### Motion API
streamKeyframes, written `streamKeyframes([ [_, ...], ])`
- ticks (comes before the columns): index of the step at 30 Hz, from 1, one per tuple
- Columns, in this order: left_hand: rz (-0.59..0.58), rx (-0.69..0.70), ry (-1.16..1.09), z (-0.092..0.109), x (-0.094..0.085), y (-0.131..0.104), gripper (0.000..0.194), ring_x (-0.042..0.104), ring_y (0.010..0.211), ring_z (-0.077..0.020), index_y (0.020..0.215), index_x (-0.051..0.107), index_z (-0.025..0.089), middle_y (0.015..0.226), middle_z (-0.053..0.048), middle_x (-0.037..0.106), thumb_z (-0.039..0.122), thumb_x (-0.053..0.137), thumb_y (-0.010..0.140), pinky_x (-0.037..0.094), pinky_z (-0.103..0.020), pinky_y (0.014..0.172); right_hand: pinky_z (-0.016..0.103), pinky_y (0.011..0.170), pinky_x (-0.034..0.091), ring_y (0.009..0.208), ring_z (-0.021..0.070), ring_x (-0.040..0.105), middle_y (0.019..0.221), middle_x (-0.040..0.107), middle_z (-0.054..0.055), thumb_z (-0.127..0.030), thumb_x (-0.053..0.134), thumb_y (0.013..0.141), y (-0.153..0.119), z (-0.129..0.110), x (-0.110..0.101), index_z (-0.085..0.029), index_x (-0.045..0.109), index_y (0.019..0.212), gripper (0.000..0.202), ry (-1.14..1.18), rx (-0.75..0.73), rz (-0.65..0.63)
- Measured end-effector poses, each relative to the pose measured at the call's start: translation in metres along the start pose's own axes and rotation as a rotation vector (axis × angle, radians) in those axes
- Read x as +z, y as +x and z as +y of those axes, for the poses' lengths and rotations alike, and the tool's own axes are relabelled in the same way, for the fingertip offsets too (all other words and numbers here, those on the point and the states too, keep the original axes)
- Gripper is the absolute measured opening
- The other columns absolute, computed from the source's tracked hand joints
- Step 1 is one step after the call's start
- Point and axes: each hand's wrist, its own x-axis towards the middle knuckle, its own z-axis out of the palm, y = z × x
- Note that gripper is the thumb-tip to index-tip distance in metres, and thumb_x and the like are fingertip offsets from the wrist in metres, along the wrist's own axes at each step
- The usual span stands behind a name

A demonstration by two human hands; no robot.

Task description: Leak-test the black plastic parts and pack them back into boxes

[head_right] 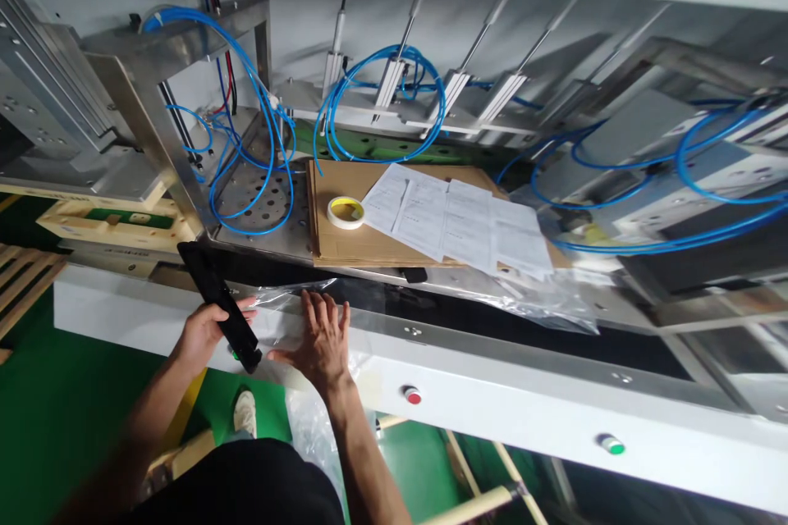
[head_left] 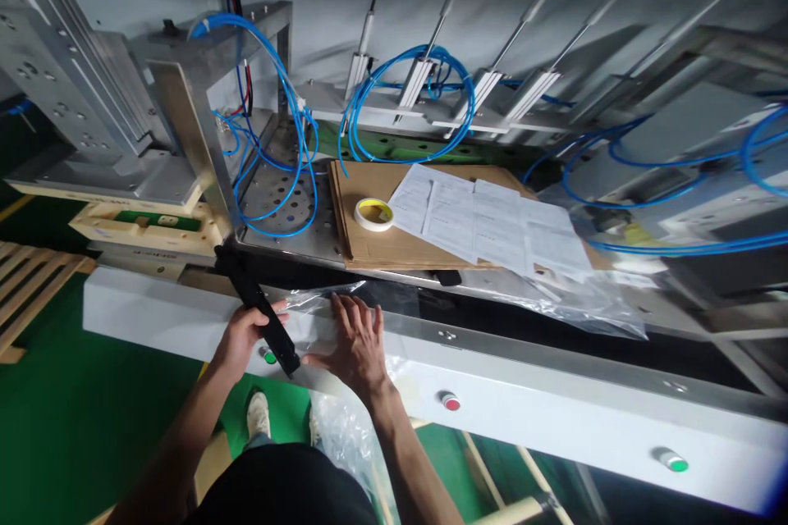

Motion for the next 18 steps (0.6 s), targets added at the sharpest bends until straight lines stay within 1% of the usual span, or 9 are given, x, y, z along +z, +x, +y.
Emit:
streamKeyframes([
  [1,0.014,0.041,0.015,0.001,-0.003,0.001,0.039,0.073,0.106,-0.0353,0.082,0.083,0.013,0.111,-0.013,0.082,0.034,0.070,0.052,0.055,-0.044,0.097,0.067,0.124,0.019,0.140,0.0420,0.047,0.146,0.059,0.024,-0.080,0.060,0.085,0.001,0.000,0.001,-0.008,0.039,0.160,0.106,-0.003,0.008,-0.004],
  [3,0.037,0.118,0.039,0.002,-0.009,0.004,0.042,0.070,0.117,-0.0366,0.089,0.084,0.015,0.117,-0.012,0.081,0.032,0.071,0.053,0.050,-0.044,0.105,0.069,0.123,0.022,0.140,0.0424,0.047,0.149,0.057,0.026,-0.080,0.057,0.087,0.002,0.001,0.002,-0.005,0.036,0.161,0.107,0.004,0.013,-0.009],
  [5,0.041,0.157,0.061,0.002,-0.013,0.006,0.046,0.066,0.125,-0.0374,0.095,0.084,0.016,0.117,-0.011,0.081,0.030,0.072,0.053,0.045,-0.045,0.112,0.069,0.122,0.025,0.141,0.0421,0.047,0.151,0.055,0.026,-0.079,0.055,0.090,0.002,0.003,0.002,-0.006,0.034,0.162,0.106,0.008,0.006,-0.003],
  [8,0.031,0.178,0.116,-0.001,-0.017,0.004,0.053,0.063,0.130,-0.0384,0.104,0.084,0.017,0.116,-0.011,0.081,0.030,0.072,0.054,0.043,-0.045,0.111,0.069,0.122,0.024,0.144,0.0423,0.044,0.154,0.054,0.024,-0.076,0.051,0.095,0.001,0.004,-0.003,-0.008,0.034,0.162,0.097,-0.022,-0.035,0.021],
  [10,0.029,0.203,0.162,-0.004,-0.018,-0.001,0.057,0.063,0.130,-0.0375,0.111,0.083,0.018,0.118,-0.010,0.081,0.031,0.070,0.057,0.043,-0.043,0.108,0.066,0.123,0.024,0.147,0.0409,0.041,0.156,0.053,0.021,-0.068,0.045,0.102,0.000,0.002,-0.007,-0.011,0.040,0.160,0.082,-0.050,-0.066,0.035],
  [12,0.013,0.223,0.212,-0.006,-0.019,-0.006,0.056,0.064,0.126,-0.0360,0.113,0.083,0.019,0.117,-0.010,0.081,0.032,0.069,0.060,0.044,-0.042,0.103,0.062,0.123,0.026,0.148,0.0376,0.041,0.156,0.054,0.017,-0.058,0.040,0.107,-0.001,0.000,-0.011,-0.016,0.048,0.156,0.064,-0.060,-0.068,0.050],
  [13,-0.003,0.226,0.235,-0.006,-0.020,-0.008,0.054,0.065,0.123,-0.0356,0.110,0.083,0.018,0.114,-0.010,0.081,0.033,0.068,0.060,0.045,-0.042,0.101,0.060,0.123,0.026,0.147,0.0360,0.042,0.155,0.055,0.016,-0.054,0.040,0.108,-0.001,-0.002,-0.011,-0.018,0.050,0.154,0.059,-0.057,-0.061,0.059],
  [15,-0.019,0.220,0.288,-0.005,-0.022,-0.011,0.045,0.067,0.113,-0.0345,0.098,0.084,0.017,0.105,-0.011,0.081,0.034,0.066,0.060,0.047,-0.041,0.095,0.058,0.124,0.027,0.144,0.0343,0.045,0.152,0.057,0.016,-0.052,0.044,0.107,-0.001,-0.003,-0.010,-0.018,0.052,0.151,0.056,-0.041,-0.053,0.085],
  [18,0.041,0.215,0.393,0.000,-0.027,-0.015,0.037,0.066,0.098,-0.0303,0.086,0.081,0.017,0.093,-0.009,0.079,0.037,0.065,0.059,0.047,-0.040,0.089,0.056,0.123,0.028,0.140,0.0337,0.048,0.146,0.061,0.017,-0.052,0.052,0.104,0.000,0.000,-0.004,-0.015,0.053,0.149,0.058,-0.026,-0.056,0.135],
])
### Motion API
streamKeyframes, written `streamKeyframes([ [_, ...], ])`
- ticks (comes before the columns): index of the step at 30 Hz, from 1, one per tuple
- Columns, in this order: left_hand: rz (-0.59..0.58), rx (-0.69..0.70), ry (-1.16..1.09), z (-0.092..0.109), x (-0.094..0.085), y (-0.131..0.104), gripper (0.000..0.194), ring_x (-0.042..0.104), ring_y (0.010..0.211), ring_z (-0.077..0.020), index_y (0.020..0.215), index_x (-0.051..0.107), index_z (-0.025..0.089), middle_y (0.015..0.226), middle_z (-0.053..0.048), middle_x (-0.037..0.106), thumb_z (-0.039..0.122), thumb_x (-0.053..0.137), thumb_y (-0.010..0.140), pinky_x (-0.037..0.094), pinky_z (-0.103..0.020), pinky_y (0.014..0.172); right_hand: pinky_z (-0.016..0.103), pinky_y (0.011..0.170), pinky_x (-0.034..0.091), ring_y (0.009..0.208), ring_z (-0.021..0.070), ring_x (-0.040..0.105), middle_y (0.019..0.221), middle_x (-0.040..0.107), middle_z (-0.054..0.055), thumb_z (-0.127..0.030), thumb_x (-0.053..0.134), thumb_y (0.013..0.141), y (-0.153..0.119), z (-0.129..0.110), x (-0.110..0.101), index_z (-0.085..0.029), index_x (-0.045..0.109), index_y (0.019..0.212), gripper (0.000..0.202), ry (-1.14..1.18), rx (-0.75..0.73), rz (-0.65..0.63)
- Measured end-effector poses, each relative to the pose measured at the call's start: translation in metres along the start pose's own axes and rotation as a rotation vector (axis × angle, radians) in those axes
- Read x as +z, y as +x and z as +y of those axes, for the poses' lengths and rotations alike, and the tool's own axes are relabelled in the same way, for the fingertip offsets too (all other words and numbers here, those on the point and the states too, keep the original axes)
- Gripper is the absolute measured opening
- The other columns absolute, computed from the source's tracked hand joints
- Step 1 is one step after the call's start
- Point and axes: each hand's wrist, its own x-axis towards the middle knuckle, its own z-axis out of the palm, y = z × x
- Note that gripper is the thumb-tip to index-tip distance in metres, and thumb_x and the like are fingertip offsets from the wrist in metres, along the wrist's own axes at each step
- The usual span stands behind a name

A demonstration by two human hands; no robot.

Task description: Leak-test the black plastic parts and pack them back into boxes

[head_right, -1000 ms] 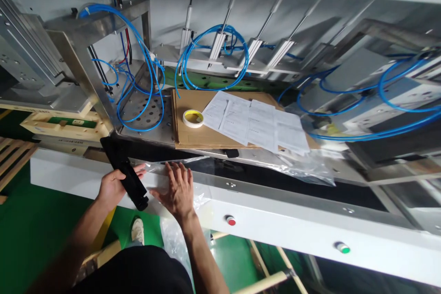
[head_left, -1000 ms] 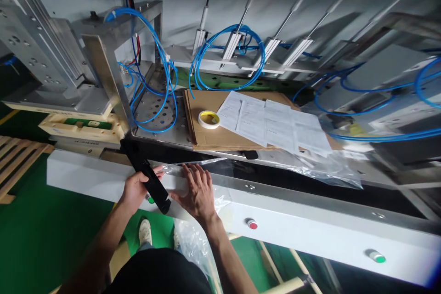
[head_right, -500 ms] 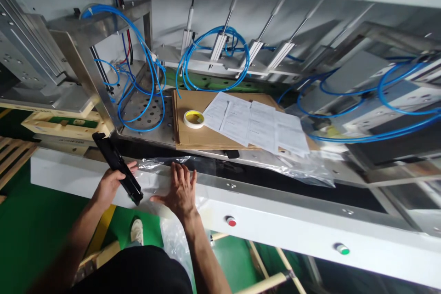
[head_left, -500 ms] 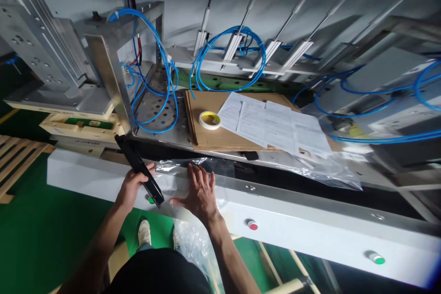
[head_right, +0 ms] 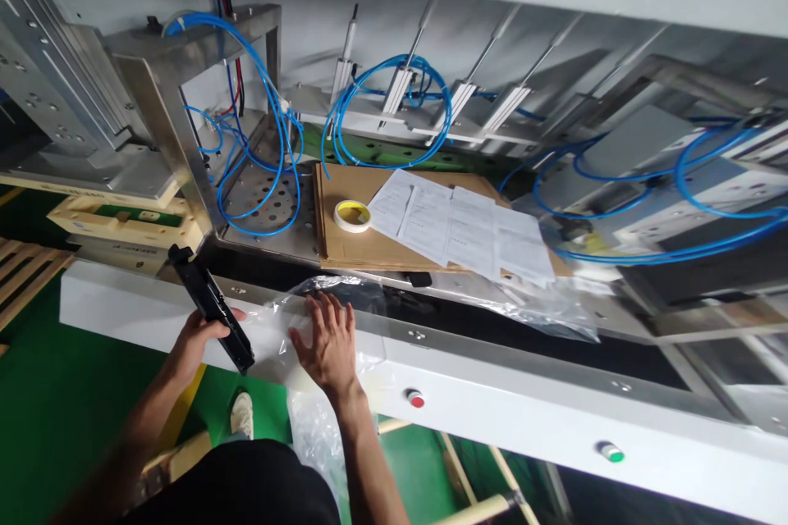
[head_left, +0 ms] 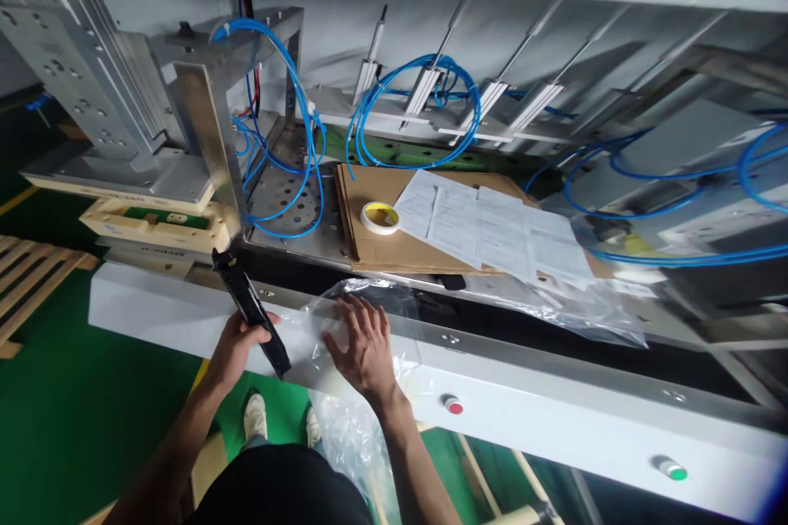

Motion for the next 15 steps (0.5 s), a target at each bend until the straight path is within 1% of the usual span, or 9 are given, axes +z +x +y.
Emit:
streamKeyframes([
  [2,0.034,0.006,0.066,0.002,-0.005,-0.003,0.035,0.064,0.094,-0.0274,0.086,0.077,0.018,0.090,-0.007,0.076,0.039,0.065,0.061,0.047,-0.038,0.088,0.055,0.122,0.029,0.138,0.0332,0.051,0.143,0.064,0.016,-0.050,0.052,0.105,-0.001,0.003,0.005,-0.016,0.055,0.146,0.054,-0.015,0.002,0.038],
  [5,0.015,0.029,0.148,0.008,-0.013,-0.009,0.027,0.063,0.087,-0.0242,0.086,0.067,0.021,0.085,-0.004,0.070,0.039,0.062,0.067,0.047,-0.035,0.083,0.054,0.120,0.030,0.136,0.0324,0.053,0.142,0.065,0.015,-0.049,0.050,0.107,-0.001,0.006,0.008,-0.018,0.055,0.146,0.050,-0.041,-0.029,0.088],
  [7,0.033,0.036,0.298,0.014,-0.020,-0.013,0.022,0.062,0.079,-0.0230,0.090,0.058,0.024,0.078,-0.001,0.065,0.038,0.060,0.073,0.046,-0.034,0.076,0.053,0.119,0.031,0.136,0.0314,0.054,0.142,0.065,0.015,-0.048,0.048,0.108,0.002,0.008,0.007,-0.018,0.054,0.146,0.049,-0.041,-0.055,0.123],
  [9,0.121,0.060,0.528,0.021,-0.029,-0.016,0.024,0.062,0.078,-0.0247,0.097,0.051,0.025,0.078,-0.001,0.063,0.037,0.059,0.078,0.045,-0.035,0.075,0.051,0.118,0.034,0.134,0.0305,0.055,0.139,0.066,0.015,-0.046,0.046,0.109,0.005,0.010,0.004,-0.018,0.055,0.144,0.046,-0.036,-0.062,0.167],
  [11,0.218,0.107,0.745,0.029,-0.041,-0.016,0.027,0.066,0.084,-0.0282,0.102,0.046,0.025,0.084,-0.005,0.066,0.036,0.059,0.081,0.044,-0.037,0.077,0.051,0.114,0.038,0.130,0.0310,0.058,0.134,0.067,0.015,-0.045,0.045,0.109,0.009,0.013,0.000,-0.017,0.058,0.139,0.043,-0.039,-0.067,0.220],
  [12,0.250,0.124,0.820,0.032,-0.048,-0.016,0.027,0.067,0.087,-0.0296,0.102,0.045,0.025,0.088,-0.006,0.067,0.036,0.059,0.082,0.044,-0.038,0.079,0.051,0.112,0.040,0.127,0.0316,0.060,0.132,0.068,0.015,-0.045,0.046,0.109,0.011,0.013,-0.002,-0.017,0.059,0.137,0.042,-0.043,-0.069,0.244],
  [14,0.272,0.121,0.881,0.035,-0.059,-0.016,0.024,0.068,0.088,-0.0303,0.101,0.043,0.026,0.090,-0.007,0.069,0.034,0.059,0.085,0.044,-0.038,0.078,0.051,0.107,0.043,0.121,0.0328,0.062,0.126,0.069,0.016,-0.043,0.048,0.108,0.012,0.011,-0.008,-0.016,0.061,0.132,0.039,-0.040,-0.071,0.301],
  [15,0.268,0.103,0.865,0.034,-0.063,-0.016,0.024,0.068,0.085,-0.0297,0.100,0.044,0.026,0.088,-0.006,0.069,0.035,0.060,0.085,0.045,-0.037,0.077,0.050,0.103,0.046,0.117,0.0327,0.064,0.123,0.070,0.016,-0.041,0.050,0.108,0.012,0.007,-0.012,-0.016,0.062,0.130,0.036,-0.028,-0.067,0.341],
])
